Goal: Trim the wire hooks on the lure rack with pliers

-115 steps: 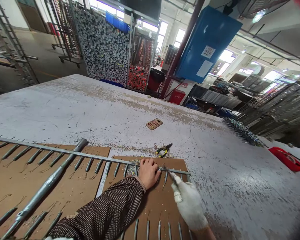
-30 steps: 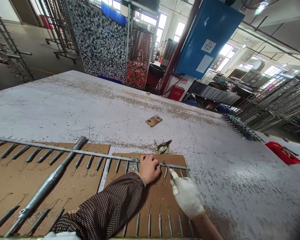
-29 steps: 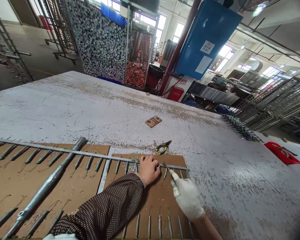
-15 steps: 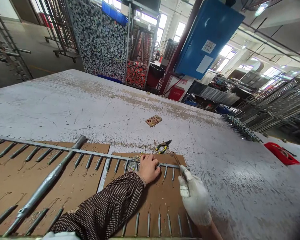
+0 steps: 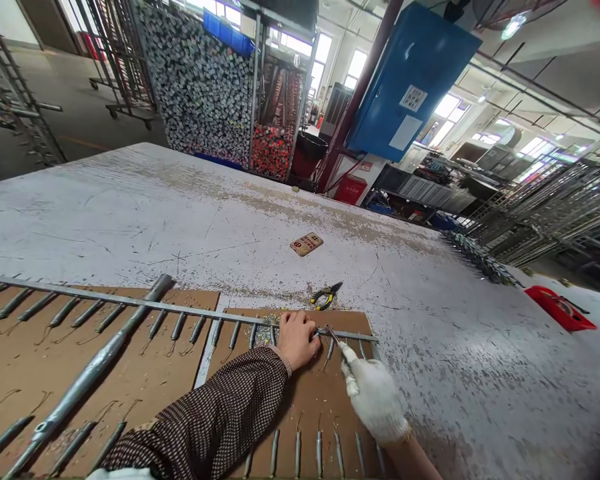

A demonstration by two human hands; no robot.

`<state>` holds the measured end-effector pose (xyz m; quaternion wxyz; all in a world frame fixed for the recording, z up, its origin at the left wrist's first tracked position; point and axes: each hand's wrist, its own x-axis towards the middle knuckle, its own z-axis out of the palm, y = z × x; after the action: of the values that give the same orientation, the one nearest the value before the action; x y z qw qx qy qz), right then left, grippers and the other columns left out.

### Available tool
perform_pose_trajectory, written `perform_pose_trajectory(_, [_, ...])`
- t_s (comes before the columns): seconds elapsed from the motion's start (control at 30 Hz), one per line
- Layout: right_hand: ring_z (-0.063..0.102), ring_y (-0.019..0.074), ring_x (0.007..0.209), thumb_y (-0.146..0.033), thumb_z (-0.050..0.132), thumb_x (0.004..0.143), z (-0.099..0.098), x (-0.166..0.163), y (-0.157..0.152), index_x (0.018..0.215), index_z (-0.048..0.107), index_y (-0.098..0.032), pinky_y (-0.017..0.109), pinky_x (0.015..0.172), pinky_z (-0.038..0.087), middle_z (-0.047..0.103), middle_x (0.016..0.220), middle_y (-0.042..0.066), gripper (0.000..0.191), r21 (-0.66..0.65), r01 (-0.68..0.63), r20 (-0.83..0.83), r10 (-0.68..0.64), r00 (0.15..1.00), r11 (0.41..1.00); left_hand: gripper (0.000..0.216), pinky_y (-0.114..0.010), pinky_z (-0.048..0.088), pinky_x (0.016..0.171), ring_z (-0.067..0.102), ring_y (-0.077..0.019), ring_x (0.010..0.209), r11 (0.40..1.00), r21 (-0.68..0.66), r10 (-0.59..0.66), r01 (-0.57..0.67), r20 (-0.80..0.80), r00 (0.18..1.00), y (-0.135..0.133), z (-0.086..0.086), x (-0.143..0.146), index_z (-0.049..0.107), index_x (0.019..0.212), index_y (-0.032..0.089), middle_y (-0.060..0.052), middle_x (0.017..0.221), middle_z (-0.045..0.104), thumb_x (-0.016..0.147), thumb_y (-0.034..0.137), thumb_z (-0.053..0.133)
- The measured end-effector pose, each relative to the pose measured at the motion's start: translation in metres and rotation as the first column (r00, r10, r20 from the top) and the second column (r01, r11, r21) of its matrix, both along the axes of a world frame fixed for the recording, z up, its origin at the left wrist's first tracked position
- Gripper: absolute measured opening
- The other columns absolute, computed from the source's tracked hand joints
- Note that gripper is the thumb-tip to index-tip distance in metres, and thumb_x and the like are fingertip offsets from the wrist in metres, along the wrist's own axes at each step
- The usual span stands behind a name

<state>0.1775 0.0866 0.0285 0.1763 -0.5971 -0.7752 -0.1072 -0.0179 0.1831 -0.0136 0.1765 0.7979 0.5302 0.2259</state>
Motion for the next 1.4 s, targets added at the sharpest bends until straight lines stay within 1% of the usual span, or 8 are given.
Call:
perform_pose_trajectory(0.17, [0.061,0.0213,0.076,-0.029,0.041,0.100,0.004,0.000,-0.006,0.137,0.061,-0.023,0.031,0.067,0.047,0.069,0.084,0.009,0.042,0.026,0.106,-0.069,-0.104,0.992,0.994,0.013,-0.046,0.031,0.097,0.055,-0.0226,0.097,1.000,-0.001,0.002,-0.002,-0.005,1.000,0.000,0.003,0.000,0.065,0.073,0.020,-0.005,0.097,0.063,0.082,0.028,0.063])
perform_pose_trajectory(0.3, [0.057,0.0193,0.061,-0.023,0.045,0.094,-0.004,0.001,-0.007,0.129,0.067,-0.023,0.027,0.058,0.042,0.062,0.063,0.003,0.041,-0.048,0.070,-0.017,-0.071,0.997,0.996,0.013,-0.046,0.031,0.097,0.055,-0.0224,0.097,1.000,-0.002,0.006,-0.006,0.000,1.000,0.000,0.002,0.001,0.065,0.072,0.020,-0.005,0.096,0.063,0.082,0.028,0.063])
perform_pose_trajectory(0.5, [0.062,0.0197,0.078,-0.026,0.045,0.099,0.002,-0.002,-0.010,0.137,0.058,-0.018,0.028,0.072,0.047,0.069,0.080,0.006,0.041,0.094,0.065,-0.195,-0.045,0.980,0.993,0.013,-0.046,0.030,0.098,0.055,-0.0219,0.097,1.000,0.014,-0.001,0.001,0.004,1.000,0.000,-0.001,0.001,0.065,0.074,0.020,-0.005,0.096,0.063,0.082,0.029,0.063])
perform_pose_trajectory(0.67, [0.053,0.0175,0.056,-0.015,0.046,0.090,0.000,-0.002,-0.006,0.126,0.066,-0.021,0.027,0.056,0.036,0.059,0.059,-0.001,0.041,0.017,0.002,0.000,-0.002,1.000,1.000,0.011,-0.046,0.030,0.097,0.055,-0.0227,0.098,1.000,-0.007,-0.009,0.009,0.002,1.000,0.000,-0.001,0.000,0.066,0.075,0.020,-0.005,0.097,0.063,0.082,0.029,0.063])
perform_pose_trajectory(0.83, [0.061,0.0208,0.079,-0.025,0.046,0.098,0.002,-0.003,-0.006,0.140,0.055,-0.020,0.030,0.072,0.046,0.069,0.085,0.007,0.044,0.110,0.048,-0.118,-0.035,0.992,0.993,0.013,-0.045,0.031,0.097,0.055,-0.0219,0.097,1.000,0.000,-0.005,0.005,-0.004,1.000,0.000,0.000,0.000,0.065,0.072,0.020,-0.005,0.097,0.063,0.082,0.029,0.063])
perform_pose_trajectory(1.0, [0.054,0.0200,0.059,-0.017,0.047,0.092,-0.002,-0.004,-0.003,0.130,0.065,-0.023,0.030,0.058,0.038,0.058,0.058,-0.001,0.042,-0.012,-0.001,0.027,0.001,1.000,1.000,0.012,-0.046,0.031,0.097,0.055,-0.0225,0.098,1.000,0.004,-0.003,0.003,-0.002,1.000,0.001,-0.002,0.000,0.066,0.075,0.020,-0.005,0.097,0.063,0.082,0.029,0.062])
perform_pose_trajectory(1.17, [0.063,0.0217,0.086,-0.024,0.044,0.100,-0.004,-0.002,-0.004,0.145,0.052,-0.019,0.031,0.076,0.047,0.070,0.091,0.008,0.046,0.001,0.092,-0.102,-0.091,0.991,0.996,0.014,-0.046,0.032,0.096,0.055,-0.0228,0.097,1.000,0.022,-0.006,0.006,-0.017,1.000,0.000,-0.001,0.000,0.065,0.074,0.020,-0.006,0.096,0.063,0.084,0.030,0.062])
perform_pose_trajectory(1.4, [0.058,0.0209,0.068,-0.021,0.045,0.097,-0.003,-0.005,-0.002,0.136,0.061,-0.022,0.029,0.064,0.041,0.064,0.070,0.003,0.042,-0.024,0.074,-0.051,-0.075,0.996,0.997,0.011,-0.045,0.032,0.095,0.055,-0.0226,0.097,1.000,0.014,-0.013,0.013,-0.006,1.000,0.001,-0.001,-0.001,0.066,0.075,0.021,-0.005,0.097,0.063,0.082,0.028,0.063])
